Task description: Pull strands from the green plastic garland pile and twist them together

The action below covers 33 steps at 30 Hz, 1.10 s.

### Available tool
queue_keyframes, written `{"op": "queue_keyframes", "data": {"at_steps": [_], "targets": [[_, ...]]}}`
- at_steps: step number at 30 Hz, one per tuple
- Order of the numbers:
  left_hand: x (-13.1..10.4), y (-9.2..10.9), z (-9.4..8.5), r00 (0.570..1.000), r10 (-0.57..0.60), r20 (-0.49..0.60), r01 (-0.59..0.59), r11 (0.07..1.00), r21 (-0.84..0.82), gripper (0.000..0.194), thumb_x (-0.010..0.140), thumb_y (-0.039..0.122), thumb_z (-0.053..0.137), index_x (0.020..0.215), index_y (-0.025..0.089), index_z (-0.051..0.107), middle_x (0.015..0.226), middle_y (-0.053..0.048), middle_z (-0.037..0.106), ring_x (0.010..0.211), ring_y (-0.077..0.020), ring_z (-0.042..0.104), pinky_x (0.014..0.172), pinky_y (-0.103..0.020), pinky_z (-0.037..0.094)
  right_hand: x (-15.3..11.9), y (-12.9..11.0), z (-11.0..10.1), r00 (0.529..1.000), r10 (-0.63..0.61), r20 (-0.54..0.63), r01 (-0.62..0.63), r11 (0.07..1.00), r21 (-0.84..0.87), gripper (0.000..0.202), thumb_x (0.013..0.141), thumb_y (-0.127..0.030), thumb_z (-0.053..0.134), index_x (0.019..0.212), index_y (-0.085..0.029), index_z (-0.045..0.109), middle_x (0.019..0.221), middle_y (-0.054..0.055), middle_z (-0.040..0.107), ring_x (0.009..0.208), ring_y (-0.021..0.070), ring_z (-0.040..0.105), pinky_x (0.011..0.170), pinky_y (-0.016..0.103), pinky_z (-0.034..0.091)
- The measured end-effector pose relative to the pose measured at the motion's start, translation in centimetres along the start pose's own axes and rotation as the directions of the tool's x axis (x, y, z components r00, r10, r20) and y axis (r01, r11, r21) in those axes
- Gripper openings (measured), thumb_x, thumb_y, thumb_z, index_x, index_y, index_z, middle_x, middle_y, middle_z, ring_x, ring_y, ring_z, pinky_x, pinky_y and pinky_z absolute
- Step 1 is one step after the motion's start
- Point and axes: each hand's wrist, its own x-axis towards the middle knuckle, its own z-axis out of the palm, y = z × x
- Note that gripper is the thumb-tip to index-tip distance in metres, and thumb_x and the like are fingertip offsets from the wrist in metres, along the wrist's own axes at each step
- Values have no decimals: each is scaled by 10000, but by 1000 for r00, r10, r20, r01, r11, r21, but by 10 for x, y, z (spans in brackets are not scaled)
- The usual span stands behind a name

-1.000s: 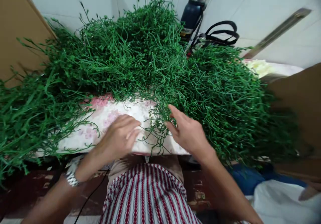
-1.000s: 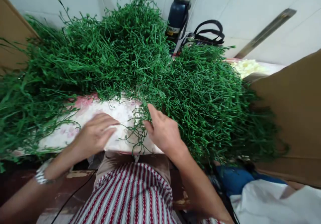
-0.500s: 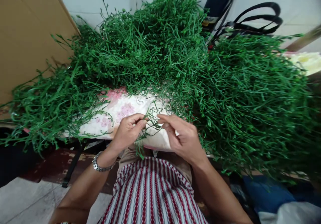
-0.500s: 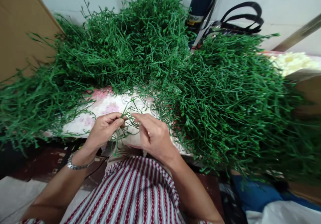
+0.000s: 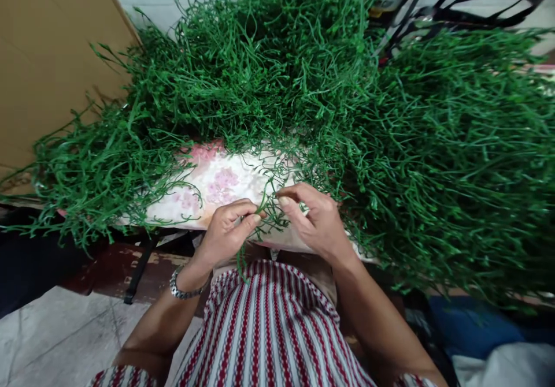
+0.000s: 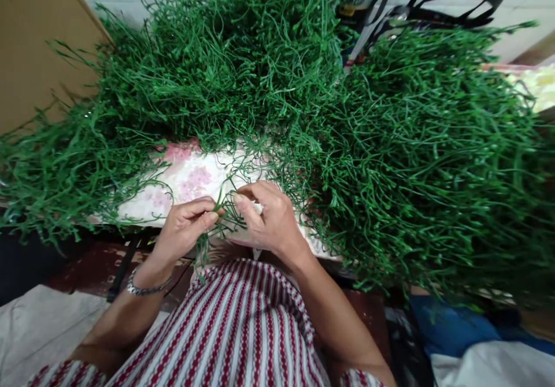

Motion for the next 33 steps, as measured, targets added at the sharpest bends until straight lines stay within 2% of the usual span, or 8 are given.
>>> {"op": "queue_keyframes", "data": {"at_steps": [4,9,13,16,21,26,29,33], "targets": [[-6,-4,-1,997,9,78,-3,997,-74,174,800,256,567,675,146,618,649,-3,517,642,-109,474,601,-223,354,-5,6,6,998,-36,48,30,993,118,222,845,-263,528,1026,-139,555,907,65,576,846,146,530,764,286,435],[-8,-3,-1,991,34,128,-27,998,-54,184,812,234,538,650,146,549,637,7,478,638,-106,445,609,-226,342,-15,6,13,998,-25,57,8,961,276,209,840,-227,536,1039,-163,523,920,41,562,846,121,533,772,261,440],[-11,0,6,995,-37,89,35,999,30,75,815,213,516,783,150,542,717,1,501,669,-107,457,622,-220,353,-22,4,18,997,65,-44,-48,951,307,286,824,-189,546,1096,-178,457,887,22,547,805,107,543,742,244,456],[-12,3,14,999,-53,-10,54,997,53,39,803,180,512,840,171,507,728,18,476,670,-99,452,620,-204,359,-26,3,21,995,43,-87,-26,982,188,154,818,-169,537,967,-178,502,837,19,553,775,117,535,711,250,443],[-7,8,19,999,40,-35,-33,984,174,70,805,164,490,854,172,540,748,4,506,713,-116,490,662,-222,380,-27,0,21,994,-69,-87,75,995,65,54,837,-166,492,862,-159,539,775,36,555,752,144,517,698,289,423],[-4,6,17,985,159,-67,-142,968,208,120,796,193,526,702,154,590,670,1,493,673,-116,480,636,-223,381,-24,1,19,997,-71,-7,71,974,213,200,860,-233,493,1041,-154,527,870,46,577,797,131,542,723,266,448],[-7,0,21,992,78,-98,-68,992,105,142,787,240,557,691,148,606,645,1,531,638,-114,491,611,-217,394,-24,5,22,997,-68,21,61,968,242,302,825,-321,568,1080,-163,526,895,44,585,811,131,554,725,258,454],[-13,-5,25,992,-106,-72,102,993,-55,311,803,338,544,567,135,536,554,19,472,532,-87,426,507,-199,355,-27,9,24,991,-132,8,127,969,211,270,812,-335,587,1015,-159,570,850,48,592,784,137,552,716,273,456]]}}
